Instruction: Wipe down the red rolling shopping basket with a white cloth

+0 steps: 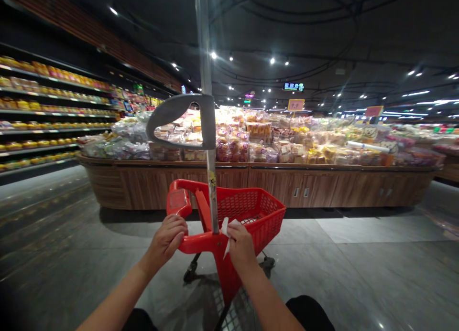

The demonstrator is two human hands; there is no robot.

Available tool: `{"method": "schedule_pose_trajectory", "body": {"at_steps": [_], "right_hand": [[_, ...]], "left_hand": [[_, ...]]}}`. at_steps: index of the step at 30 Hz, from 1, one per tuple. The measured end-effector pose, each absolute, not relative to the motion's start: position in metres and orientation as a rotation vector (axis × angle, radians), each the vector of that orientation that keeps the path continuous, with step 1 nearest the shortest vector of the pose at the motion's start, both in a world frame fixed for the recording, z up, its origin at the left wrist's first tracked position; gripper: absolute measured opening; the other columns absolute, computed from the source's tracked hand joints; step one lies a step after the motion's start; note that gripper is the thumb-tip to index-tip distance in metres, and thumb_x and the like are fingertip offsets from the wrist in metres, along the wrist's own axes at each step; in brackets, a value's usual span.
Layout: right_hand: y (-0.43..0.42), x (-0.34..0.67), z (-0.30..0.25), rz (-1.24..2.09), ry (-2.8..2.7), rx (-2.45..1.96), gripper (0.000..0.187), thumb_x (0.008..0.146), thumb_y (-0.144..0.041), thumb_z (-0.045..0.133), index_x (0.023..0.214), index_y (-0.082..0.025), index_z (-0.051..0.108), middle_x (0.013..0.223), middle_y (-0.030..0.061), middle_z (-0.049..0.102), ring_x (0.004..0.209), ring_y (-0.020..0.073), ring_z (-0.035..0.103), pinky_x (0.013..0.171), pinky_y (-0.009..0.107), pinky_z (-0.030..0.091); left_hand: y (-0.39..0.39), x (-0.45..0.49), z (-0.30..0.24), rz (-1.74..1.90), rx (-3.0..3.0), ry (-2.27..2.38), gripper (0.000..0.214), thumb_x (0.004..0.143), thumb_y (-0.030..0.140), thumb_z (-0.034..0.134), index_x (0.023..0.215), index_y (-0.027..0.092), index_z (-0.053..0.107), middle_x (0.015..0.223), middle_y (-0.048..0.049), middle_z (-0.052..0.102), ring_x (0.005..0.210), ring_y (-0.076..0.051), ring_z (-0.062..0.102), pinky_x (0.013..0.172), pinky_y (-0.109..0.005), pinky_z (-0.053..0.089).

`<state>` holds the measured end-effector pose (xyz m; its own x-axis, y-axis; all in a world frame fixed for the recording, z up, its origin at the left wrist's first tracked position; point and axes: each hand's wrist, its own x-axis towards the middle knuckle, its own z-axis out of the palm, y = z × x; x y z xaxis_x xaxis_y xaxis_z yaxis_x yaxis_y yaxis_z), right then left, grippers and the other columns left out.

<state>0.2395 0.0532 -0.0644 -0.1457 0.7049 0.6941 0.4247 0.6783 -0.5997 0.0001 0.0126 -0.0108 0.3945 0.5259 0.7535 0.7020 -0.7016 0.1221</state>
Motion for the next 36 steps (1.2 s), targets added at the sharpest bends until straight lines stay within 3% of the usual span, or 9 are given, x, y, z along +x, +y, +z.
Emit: {"method": "schedule_pose_trajectory", "body": {"at_steps": [7,12,14,16,20,24,28,32,36], "right_hand": [[0.061,0.262,-0.070,0.336,-1.781,-0.993,0.033,0.074,-0.006,0.043,0.082,-0.020,0.072,0.091,0.0068,0.068,0.089,0.0198,0.062,0.086,0.036,0.048],[0.065,0.285,-0.051,0.171,-1.612,-1.065,0.021,0.077,-0.016,0.050,0.077,-0.017,0.071,0.106,0.0105,0.060,0.096,0.0220,0.058,0.089,0.039,0.045],[0.057,0.278,-0.041,0.122,-1.581,-1.039,0.013,0.076,-0.021,0.057,0.072,-0.017,0.069,0.107,0.0106,0.055,0.095,0.0222,0.057,0.088,0.038,0.046],[0.046,0.261,-0.034,0.165,-1.589,-0.998,0.009,0.075,-0.019,0.060,0.080,-0.018,0.068,0.103,0.0089,0.056,0.094,0.0210,0.056,0.086,0.036,0.047],[0.036,0.232,-0.041,0.389,-1.762,-0.819,0.030,0.076,-0.009,0.057,0.102,-0.021,0.063,0.099,0.0050,0.063,0.094,0.0180,0.058,0.085,0.032,0.048],[0.043,0.239,-0.053,0.401,-1.861,-0.865,0.027,0.077,-0.004,0.052,0.089,-0.021,0.069,0.092,0.0051,0.068,0.089,0.0187,0.061,0.082,0.033,0.048],[0.042,0.245,-0.051,0.378,-1.863,-1.026,0.029,0.076,-0.003,0.052,0.088,-0.020,0.070,0.087,0.0054,0.070,0.082,0.0197,0.062,0.076,0.033,0.048],[0.034,0.235,-0.048,0.396,-1.924,-0.900,0.031,0.076,-0.004,0.052,0.092,-0.022,0.070,0.091,0.0036,0.070,0.085,0.0178,0.061,0.077,0.029,0.046],[0.052,0.242,-0.042,0.424,-1.992,-1.011,0.025,0.075,-0.005,0.053,0.077,-0.021,0.072,0.073,0.0018,0.070,0.069,0.0168,0.062,0.065,0.026,0.046]], "left_hand": [[0.013,-0.009,-0.004,-1.123,-2.464,-1.068,0.027,0.086,0.017,0.036,0.072,0.019,0.059,0.081,-0.0025,0.063,0.089,-0.016,0.053,0.087,-0.034,0.040],[-0.004,0.001,0.001,-1.009,-2.163,-1.241,0.021,0.084,0.020,0.042,0.092,0.019,0.062,0.097,-0.0045,0.065,0.096,-0.019,0.055,0.096,-0.042,0.034],[-0.012,0.017,0.003,-0.963,-2.097,-1.335,0.021,0.085,0.023,0.042,0.091,0.019,0.062,0.096,-0.0045,0.065,0.096,-0.020,0.055,0.098,-0.044,0.033],[-0.017,0.037,0.004,-0.903,-2.093,-1.414,0.022,0.087,0.025,0.041,0.089,0.020,0.062,0.096,-0.0036,0.066,0.096,-0.020,0.056,0.098,-0.044,0.032],[-0.015,0.064,0.002,-0.733,-2.039,-1.530,0.029,0.089,0.029,0.038,0.076,0.021,0.063,0.079,-0.0033,0.067,0.082,-0.020,0.058,0.091,-0.045,0.035],[-0.006,0.059,-0.001,-0.659,-1.989,-1.537,0.035,0.089,0.030,0.037,0.065,0.021,0.061,0.065,-0.0032,0.064,0.070,-0.019,0.057,0.081,-0.041,0.038],[0.001,0.048,-0.005,-0.618,-1.989,-1.484,0.035,0.089,0.028,0.037,0.063,0.021,0.059,0.062,-0.0022,0.063,0.066,-0.018,0.056,0.077,-0.038,0.037],[0.008,0.040,-0.009,-0.650,-1.897,-1.464,0.034,0.087,0.025,0.038,0.059,0.020,0.057,0.058,-0.0021,0.062,0.062,-0.018,0.056,0.076,-0.037,0.037],[0.012,0.029,-0.010,-0.670,-1.860,-1.385,0.033,0.086,0.024,0.041,0.056,0.020,0.054,0.053,-0.0013,0.059,0.058,-0.018,0.053,0.071,-0.036,0.037]]}}
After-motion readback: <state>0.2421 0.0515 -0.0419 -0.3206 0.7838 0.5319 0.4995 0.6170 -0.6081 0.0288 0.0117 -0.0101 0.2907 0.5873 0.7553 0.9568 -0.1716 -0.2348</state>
